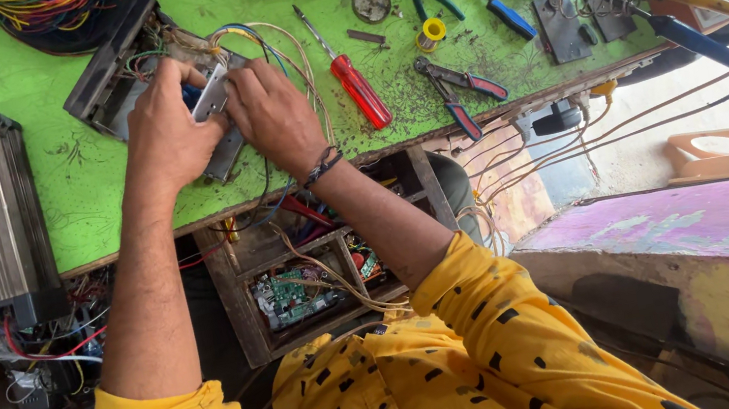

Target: The person uses a red-handled screwdriver to tighten screws on a small metal electronics enclosure, repeatedly repositioning the device and adjusting wires. The person also handles a multimeter and probes on the workbench.

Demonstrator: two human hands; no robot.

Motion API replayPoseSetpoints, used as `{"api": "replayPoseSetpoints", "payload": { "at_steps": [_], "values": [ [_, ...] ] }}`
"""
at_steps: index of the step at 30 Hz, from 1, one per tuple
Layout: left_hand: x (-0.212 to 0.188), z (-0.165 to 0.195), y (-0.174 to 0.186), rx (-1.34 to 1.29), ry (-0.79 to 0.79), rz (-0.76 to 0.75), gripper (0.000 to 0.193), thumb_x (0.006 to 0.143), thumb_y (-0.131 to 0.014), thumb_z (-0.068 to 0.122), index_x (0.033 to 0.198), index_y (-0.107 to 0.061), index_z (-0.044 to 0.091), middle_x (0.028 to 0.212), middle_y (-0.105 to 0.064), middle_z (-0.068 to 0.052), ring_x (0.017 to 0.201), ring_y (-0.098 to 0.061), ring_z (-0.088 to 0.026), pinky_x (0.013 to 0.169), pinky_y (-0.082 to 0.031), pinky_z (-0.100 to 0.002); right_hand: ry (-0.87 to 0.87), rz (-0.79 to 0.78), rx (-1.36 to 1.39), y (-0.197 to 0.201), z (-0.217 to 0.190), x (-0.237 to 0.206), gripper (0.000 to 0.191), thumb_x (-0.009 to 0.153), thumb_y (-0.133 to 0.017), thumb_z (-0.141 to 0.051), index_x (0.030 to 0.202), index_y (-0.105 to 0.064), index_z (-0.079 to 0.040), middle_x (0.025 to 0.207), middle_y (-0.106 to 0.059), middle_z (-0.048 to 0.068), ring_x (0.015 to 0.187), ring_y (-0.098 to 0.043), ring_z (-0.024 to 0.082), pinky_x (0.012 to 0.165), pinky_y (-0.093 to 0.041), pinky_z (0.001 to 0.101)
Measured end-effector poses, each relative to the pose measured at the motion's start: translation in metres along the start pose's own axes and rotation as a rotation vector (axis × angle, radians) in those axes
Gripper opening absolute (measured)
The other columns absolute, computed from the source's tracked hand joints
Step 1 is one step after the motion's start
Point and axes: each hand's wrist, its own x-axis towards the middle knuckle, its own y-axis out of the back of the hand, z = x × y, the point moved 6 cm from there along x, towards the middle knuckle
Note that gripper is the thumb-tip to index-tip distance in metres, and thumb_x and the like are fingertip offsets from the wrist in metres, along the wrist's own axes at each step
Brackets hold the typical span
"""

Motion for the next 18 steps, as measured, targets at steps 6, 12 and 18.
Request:
{"api": "replayPoseSetpoints", "payload": {
  "at_steps": [6,12,18],
  "values": [
    [-0.004,-0.001,-0.004,-0.033,-0.062,0.014,0.030,0.088,-0.084,0.013,0.104,-0.060,0.002,0.129,-0.070,-0.021,0.118,-0.066,-0.040,0.094,-0.053,-0.048,-0.012,0.034,0.076,0.010,0.000,0.001,0.016,0.095,-0.068,-0.009,0.108,-0.059,-0.005,0.101,-0.060,0.011,0.089,-0.065,0.029,0.079,-0.055,0.0399],
    [-0.023,0.022,-0.007,0.039,-0.149,0.093,0.028,0.081,-0.085,0.010,0.094,-0.063,-0.001,0.149,-0.054,-0.028,0.126,-0.060,-0.047,0.103,-0.050,-0.051,-0.342,0.049,0.437,0.019,0.029,-0.015,0.009,0.093,-0.067,-0.003,0.101,-0.062,-0.002,0.087,-0.066,0.005,0.071,-0.065,0.012,0.065,-0.056,0.0271],
    [-0.048,0.053,0.010,0.337,-0.287,0.313,0.022,0.085,-0.086,0.013,0.093,-0.066,0.008,0.127,-0.071,-0.014,0.117,-0.067,-0.037,0.103,-0.043,-0.052,-0.288,0.419,0.455,0.154,0.129,-0.042,0.012,0.098,-0.057,0.000,0.108,-0.064,-0.001,0.095,-0.064,0.006,0.081,-0.059,0.012,0.071,-0.051,0.0271]
  ]
}}
